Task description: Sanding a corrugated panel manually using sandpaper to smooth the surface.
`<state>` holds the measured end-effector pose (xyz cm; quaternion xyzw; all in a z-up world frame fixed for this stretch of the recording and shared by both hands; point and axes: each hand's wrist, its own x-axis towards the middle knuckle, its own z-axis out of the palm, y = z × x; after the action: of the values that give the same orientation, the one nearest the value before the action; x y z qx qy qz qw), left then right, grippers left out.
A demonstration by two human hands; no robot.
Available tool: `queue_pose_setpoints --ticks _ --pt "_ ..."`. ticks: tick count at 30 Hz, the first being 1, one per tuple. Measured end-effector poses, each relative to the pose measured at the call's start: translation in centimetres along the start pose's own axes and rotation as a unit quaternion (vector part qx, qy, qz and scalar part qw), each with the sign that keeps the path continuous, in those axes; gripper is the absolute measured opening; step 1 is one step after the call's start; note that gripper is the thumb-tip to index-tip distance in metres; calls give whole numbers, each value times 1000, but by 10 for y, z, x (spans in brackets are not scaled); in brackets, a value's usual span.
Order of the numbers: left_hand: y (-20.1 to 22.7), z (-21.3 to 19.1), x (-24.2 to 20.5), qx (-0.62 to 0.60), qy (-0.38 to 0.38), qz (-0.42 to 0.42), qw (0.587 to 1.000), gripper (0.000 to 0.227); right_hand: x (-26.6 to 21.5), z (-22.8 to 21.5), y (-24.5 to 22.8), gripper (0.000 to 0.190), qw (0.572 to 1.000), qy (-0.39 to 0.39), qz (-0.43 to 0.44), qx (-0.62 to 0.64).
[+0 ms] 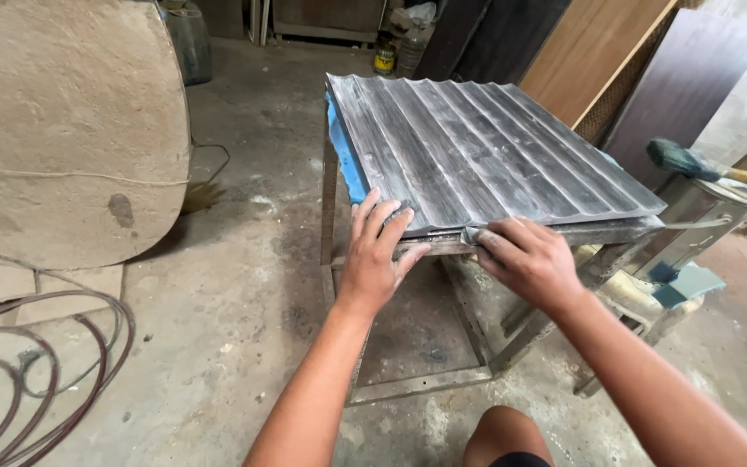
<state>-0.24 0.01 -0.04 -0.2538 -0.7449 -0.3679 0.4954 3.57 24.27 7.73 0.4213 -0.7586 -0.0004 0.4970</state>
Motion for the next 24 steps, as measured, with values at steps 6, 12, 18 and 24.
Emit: queue_pose_setpoints --ticks 6,12,18,24 --pt "0 2 -1 -6 -5 -3 1000 53 2 2 15 8 997 15 -65 44" --pt "5 -5 3 -3 -5 -3 1000 54 -6 14 15 7 996 35 -50 66" --pt "4 -4 1 -11 -14 -12 1000 53 4 28 0 9 993 63 -67 71" --pt "8 -6 2 -6 -19 -12 1000 54 21 -5 -7 12 996 46 -57 56"
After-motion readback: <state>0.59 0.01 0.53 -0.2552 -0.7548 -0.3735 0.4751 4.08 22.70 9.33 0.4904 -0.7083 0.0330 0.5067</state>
